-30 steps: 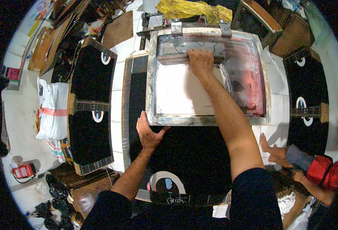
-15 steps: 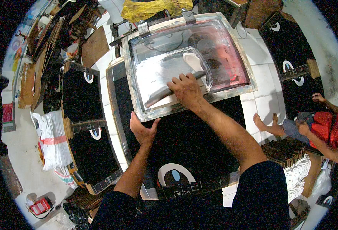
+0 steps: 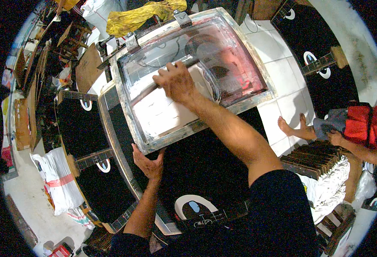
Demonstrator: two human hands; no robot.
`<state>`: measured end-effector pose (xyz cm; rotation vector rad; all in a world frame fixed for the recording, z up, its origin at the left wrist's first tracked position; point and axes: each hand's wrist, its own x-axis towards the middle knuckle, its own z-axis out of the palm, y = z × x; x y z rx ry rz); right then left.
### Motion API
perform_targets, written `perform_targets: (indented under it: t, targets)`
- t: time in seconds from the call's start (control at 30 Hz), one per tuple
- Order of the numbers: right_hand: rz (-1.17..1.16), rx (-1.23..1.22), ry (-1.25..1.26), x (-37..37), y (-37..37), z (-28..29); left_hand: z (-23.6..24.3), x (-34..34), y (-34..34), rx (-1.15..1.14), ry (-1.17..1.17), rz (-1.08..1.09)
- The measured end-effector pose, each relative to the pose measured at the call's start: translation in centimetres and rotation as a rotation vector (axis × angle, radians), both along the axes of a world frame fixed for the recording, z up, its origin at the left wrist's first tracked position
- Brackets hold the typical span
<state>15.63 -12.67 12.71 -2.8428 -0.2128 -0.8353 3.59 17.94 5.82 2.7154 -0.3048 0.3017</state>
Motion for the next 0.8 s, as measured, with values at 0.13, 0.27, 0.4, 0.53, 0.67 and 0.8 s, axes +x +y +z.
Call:
perform_targets:
  t: [0.13, 0.27, 0.4, 0.53, 0.67, 0.8]
  targets:
    - [-0.112, 0.027, 0.05, 2.6, -1.8, -0.8, -0.1, -0.1, 0.1, 0.022, -0.003, -0.004]
    - [-0.231, 0.052, 0.039, 1.0, -1.3, -1.1, -0.1, 0.0, 0.1, -0.027, -0.026, -0.019]
    - [-0.356, 0.109, 0.123, -1.6, 0.3, -0.9, 0.0, 0.1, 0.1, -0.004, -0.013, -0.012]
    - [-0.443, 0.17, 0.201, -4.5, 1.8, -0.2, 0.1, 0.0, 0.1, -0.019, -0.013, -0.023]
    - [-0.459, 0.168, 0.193, -7.8, 4.6, 0.9, 0.1, 0.0, 0.1, -0.067, -0.03, -0.034]
    - [-0.223, 0.079, 0.288, -8.8, 6.3, 1.3, 0.1, 0.1, 0.2, -0.052, -0.021, -0.034]
